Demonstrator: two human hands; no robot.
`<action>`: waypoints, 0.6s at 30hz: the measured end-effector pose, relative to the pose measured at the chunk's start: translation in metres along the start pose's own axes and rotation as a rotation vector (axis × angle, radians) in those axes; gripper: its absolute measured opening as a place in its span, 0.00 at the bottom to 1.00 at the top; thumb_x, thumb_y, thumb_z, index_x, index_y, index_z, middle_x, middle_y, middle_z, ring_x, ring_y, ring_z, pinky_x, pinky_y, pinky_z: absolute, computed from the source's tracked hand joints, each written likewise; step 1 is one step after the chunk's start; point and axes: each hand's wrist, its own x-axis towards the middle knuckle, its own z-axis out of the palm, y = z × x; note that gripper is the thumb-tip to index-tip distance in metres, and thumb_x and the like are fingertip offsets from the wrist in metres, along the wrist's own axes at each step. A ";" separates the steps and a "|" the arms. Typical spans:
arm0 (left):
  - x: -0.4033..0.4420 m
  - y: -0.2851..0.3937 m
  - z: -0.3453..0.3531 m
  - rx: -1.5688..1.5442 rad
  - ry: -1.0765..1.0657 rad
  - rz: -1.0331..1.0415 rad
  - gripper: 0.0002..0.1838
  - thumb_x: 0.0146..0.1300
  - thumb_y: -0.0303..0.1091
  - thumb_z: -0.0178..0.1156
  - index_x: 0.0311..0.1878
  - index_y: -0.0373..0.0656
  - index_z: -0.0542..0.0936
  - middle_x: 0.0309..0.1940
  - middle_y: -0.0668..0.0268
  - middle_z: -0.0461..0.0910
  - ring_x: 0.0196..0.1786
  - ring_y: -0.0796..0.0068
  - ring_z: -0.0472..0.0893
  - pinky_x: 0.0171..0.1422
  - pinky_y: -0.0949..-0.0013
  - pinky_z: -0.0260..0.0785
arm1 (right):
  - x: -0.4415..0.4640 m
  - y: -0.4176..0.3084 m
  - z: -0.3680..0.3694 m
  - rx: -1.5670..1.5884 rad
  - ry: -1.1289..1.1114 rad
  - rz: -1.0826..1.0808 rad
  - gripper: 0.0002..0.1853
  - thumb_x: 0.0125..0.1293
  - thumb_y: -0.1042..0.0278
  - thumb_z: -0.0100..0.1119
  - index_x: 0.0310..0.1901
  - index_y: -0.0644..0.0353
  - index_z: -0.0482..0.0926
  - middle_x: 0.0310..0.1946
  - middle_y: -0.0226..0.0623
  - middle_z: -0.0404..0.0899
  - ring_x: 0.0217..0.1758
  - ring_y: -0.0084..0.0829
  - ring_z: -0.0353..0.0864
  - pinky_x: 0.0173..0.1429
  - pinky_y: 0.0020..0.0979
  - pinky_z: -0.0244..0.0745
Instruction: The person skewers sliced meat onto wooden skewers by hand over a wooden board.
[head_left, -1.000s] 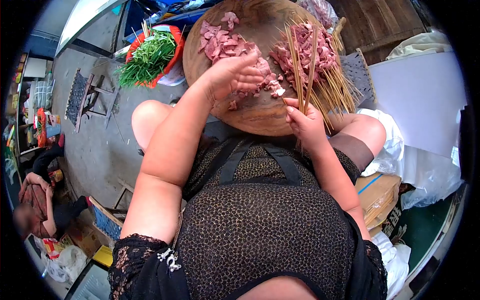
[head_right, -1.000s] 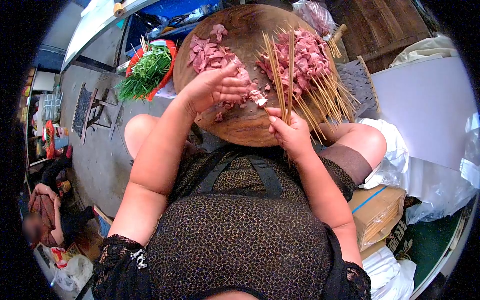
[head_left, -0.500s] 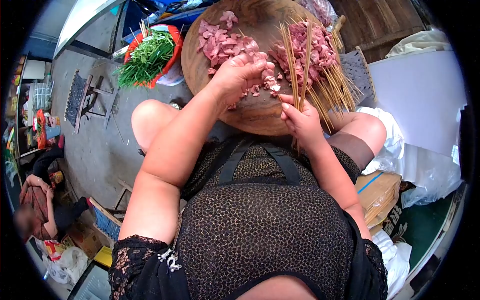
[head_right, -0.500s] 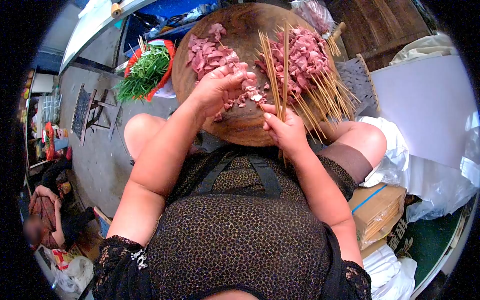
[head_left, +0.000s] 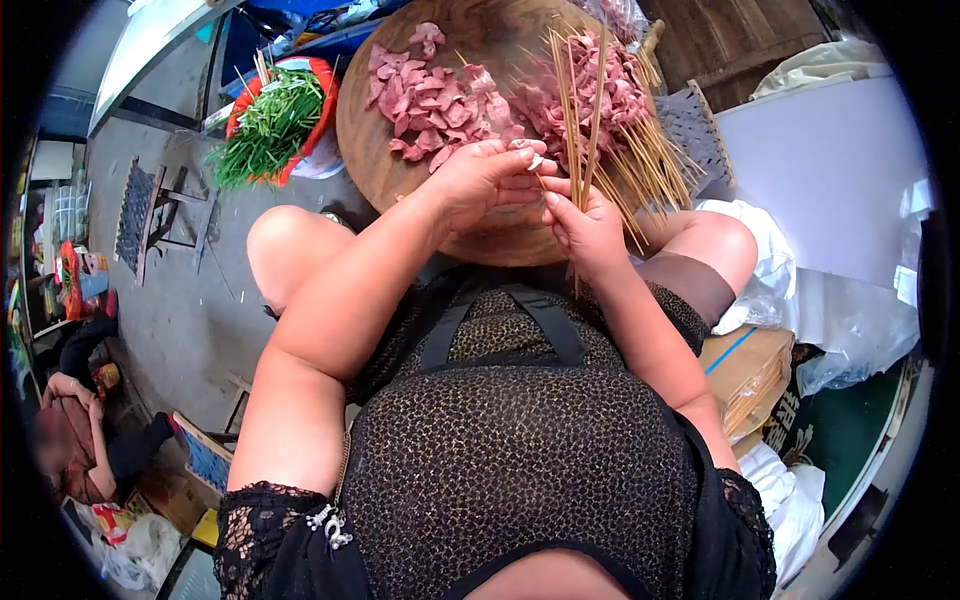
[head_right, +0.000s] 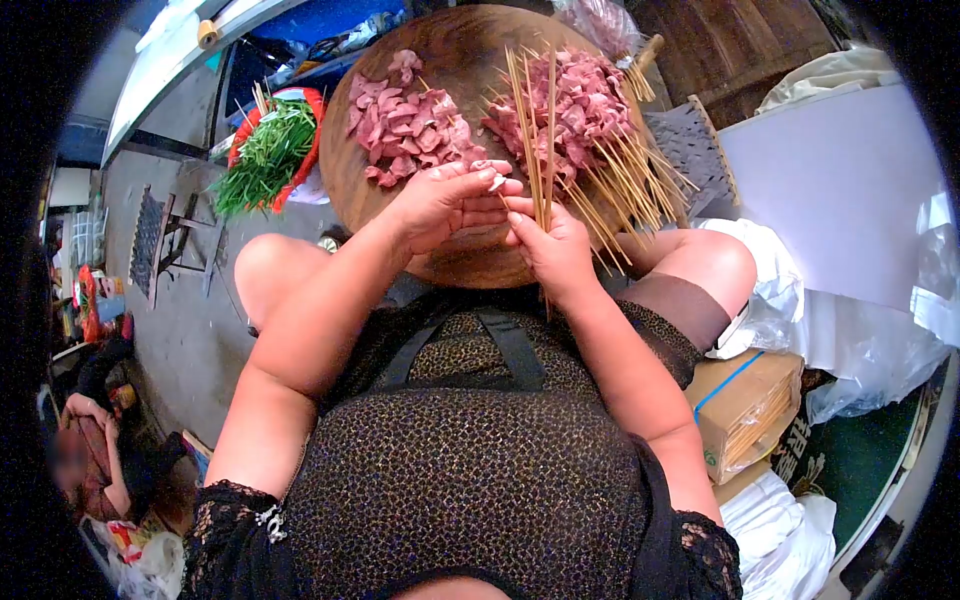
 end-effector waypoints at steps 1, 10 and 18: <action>0.001 -0.001 -0.001 -0.044 -0.012 0.016 0.18 0.64 0.36 0.53 0.54 0.37 0.69 0.47 0.57 0.76 0.50 0.63 0.77 0.57 0.60 0.70 | 0.000 0.000 0.002 -0.002 0.007 -0.012 0.11 0.63 0.72 0.53 0.47 0.59 0.74 0.23 0.26 0.73 0.15 0.11 0.61 0.18 0.12 0.54; 0.001 0.000 0.003 -0.025 -0.037 0.021 0.18 0.64 0.35 0.53 0.53 0.37 0.69 0.46 0.58 0.76 0.48 0.64 0.78 0.55 0.60 0.71 | 0.003 -0.004 0.010 -0.010 0.047 -0.015 0.11 0.63 0.72 0.54 0.47 0.58 0.75 0.22 0.26 0.74 0.14 0.12 0.61 0.17 0.13 0.53; 0.002 0.006 0.001 0.152 -0.034 -0.051 0.22 0.63 0.39 0.54 0.56 0.36 0.68 0.46 0.58 0.77 0.48 0.67 0.78 0.52 0.63 0.73 | 0.006 -0.010 -0.007 -0.073 0.058 -0.024 0.12 0.62 0.71 0.55 0.47 0.59 0.75 0.22 0.27 0.74 0.14 0.13 0.62 0.17 0.15 0.54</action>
